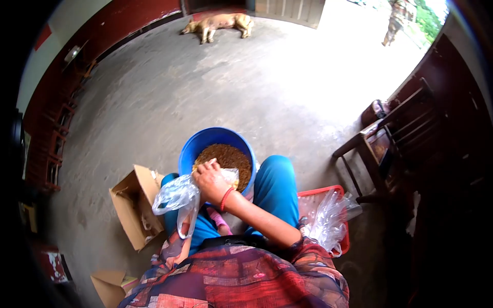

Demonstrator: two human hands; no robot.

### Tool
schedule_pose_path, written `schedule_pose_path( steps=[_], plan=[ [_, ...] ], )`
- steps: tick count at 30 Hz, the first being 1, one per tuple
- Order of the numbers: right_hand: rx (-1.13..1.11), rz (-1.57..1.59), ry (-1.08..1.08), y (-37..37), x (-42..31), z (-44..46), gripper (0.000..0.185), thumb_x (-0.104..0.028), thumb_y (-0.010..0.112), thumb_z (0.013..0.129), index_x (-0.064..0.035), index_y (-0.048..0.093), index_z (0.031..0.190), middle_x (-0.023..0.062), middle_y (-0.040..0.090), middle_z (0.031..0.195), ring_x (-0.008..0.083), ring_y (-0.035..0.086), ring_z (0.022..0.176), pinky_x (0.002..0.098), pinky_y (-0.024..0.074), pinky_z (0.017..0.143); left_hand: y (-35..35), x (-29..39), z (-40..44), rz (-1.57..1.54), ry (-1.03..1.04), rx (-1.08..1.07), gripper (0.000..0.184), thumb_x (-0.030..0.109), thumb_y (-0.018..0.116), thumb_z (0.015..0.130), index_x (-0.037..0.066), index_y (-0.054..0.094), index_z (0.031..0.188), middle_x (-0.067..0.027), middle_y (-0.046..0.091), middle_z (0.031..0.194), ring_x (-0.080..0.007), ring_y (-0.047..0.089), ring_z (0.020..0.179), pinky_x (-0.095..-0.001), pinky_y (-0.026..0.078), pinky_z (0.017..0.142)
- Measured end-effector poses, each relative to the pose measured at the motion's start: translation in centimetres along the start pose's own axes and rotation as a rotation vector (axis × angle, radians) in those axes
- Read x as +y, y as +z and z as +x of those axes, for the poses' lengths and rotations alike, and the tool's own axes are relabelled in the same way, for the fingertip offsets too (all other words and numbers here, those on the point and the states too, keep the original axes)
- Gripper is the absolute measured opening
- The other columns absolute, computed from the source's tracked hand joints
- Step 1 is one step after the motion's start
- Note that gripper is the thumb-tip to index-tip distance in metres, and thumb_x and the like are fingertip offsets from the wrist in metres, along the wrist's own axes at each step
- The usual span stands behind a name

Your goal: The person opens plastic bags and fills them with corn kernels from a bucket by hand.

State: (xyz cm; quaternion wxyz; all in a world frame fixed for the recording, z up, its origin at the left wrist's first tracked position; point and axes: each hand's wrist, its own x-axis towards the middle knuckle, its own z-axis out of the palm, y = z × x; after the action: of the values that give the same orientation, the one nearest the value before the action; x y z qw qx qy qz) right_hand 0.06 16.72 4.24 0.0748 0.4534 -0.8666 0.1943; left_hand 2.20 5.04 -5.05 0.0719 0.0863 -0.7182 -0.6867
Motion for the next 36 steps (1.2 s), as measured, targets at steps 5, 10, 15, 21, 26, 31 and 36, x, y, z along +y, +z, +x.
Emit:
schedule_pose_path(
  steps=[5,10,15,21,26,31,36],
  plan=[
    [-0.109,0.06,0.03,-0.7,-0.4,0.5,0.042,-0.024,0.07,0.049,-0.0076,0.055,0.085,0.0084,0.05,0.086,0.0259,0.048,0.089,0.0415,0.0317,0.087,0.0,0.0,0.3,-0.191,-0.116,0.014,0.036,0.027,0.055,0.083,0.006,0.046,0.111,-0.0159,0.055,0.106,-0.0277,0.051,0.1,-0.0389,0.04,0.087],
    [-0.096,-0.06,-0.01,1.5,-1.2,0.7,0.029,-0.014,0.061,0.058,-0.0067,0.056,0.085,0.0081,0.051,0.083,0.0251,0.05,0.087,0.0428,0.0345,0.078,0.0,0.0,0.4,-0.272,-0.172,0.013,0.036,0.027,0.054,0.083,0.006,0.046,0.111,-0.0159,0.055,0.105,-0.0275,0.052,0.099,-0.0388,0.04,0.087],
    [-0.135,0.226,-0.11,-1.9,1.9,0.7,0.038,-0.019,0.062,0.06,-0.013,0.056,0.097,0.008,0.052,0.088,0.0262,0.05,0.092,0.0401,0.0353,0.079,0.1,-0.1,0.6,-0.308,-0.198,0.007,0.036,0.028,0.054,0.084,0.006,0.046,0.111,-0.0158,0.055,0.104,-0.0274,0.052,0.098,-0.0387,0.041,0.086],
    [-0.242,0.271,0.291,-7.1,6.6,2.0,0.049,-0.023,0.063,0.066,-0.0124,0.051,0.112,0.0098,0.05,0.112,0.0281,0.044,0.109,0.0421,0.0331,0.089,0.1,-0.3,0.7,-0.338,-0.224,-0.002,0.035,0.029,0.053,0.084,0.006,0.046,0.11,-0.0157,0.056,0.103,-0.0272,0.053,0.096,-0.0386,0.042,0.085],
    [0.19,0.077,0.442,0.5,12.1,-1.2,0.061,-0.021,0.063,0.066,-0.0117,0.041,0.122,0.0152,0.042,0.121,0.0312,0.039,0.114,0.0437,0.0338,0.091,0.2,-0.4,0.9,-0.346,-0.237,-0.006,0.035,0.03,0.052,0.085,0.006,0.046,0.11,-0.0156,0.056,0.101,-0.027,0.053,0.095,-0.0386,0.042,0.084],
    [0.13,0.159,0.491,3.3,12.8,-2.2,0.074,-0.005,0.058,0.065,-0.0147,0.028,0.132,0.0173,0.04,0.123,0.0334,0.043,0.11,0.0402,0.0388,0.09,0.5,-0.5,1.0,-0.35,-0.249,-0.008,0.035,0.03,0.051,0.085,0.006,0.046,0.109,-0.0155,0.057,0.1,-0.0269,0.054,0.094,-0.0385,0.043,0.083],
    [0.11,0.21,0.491,3.0,13.0,-2.1,0.072,-0.003,0.053,0.064,-0.0128,0.029,0.131,0.0191,0.041,0.122,0.0358,0.042,0.11,0.0407,0.0371,0.093,0.7,-0.6,1.3,-0.358,-0.26,-0.008,0.035,0.031,0.051,0.085,0.006,0.046,0.109,-0.0154,0.057,0.099,-0.0267,0.054,0.093,-0.0384,0.043,0.082]
  ],
)
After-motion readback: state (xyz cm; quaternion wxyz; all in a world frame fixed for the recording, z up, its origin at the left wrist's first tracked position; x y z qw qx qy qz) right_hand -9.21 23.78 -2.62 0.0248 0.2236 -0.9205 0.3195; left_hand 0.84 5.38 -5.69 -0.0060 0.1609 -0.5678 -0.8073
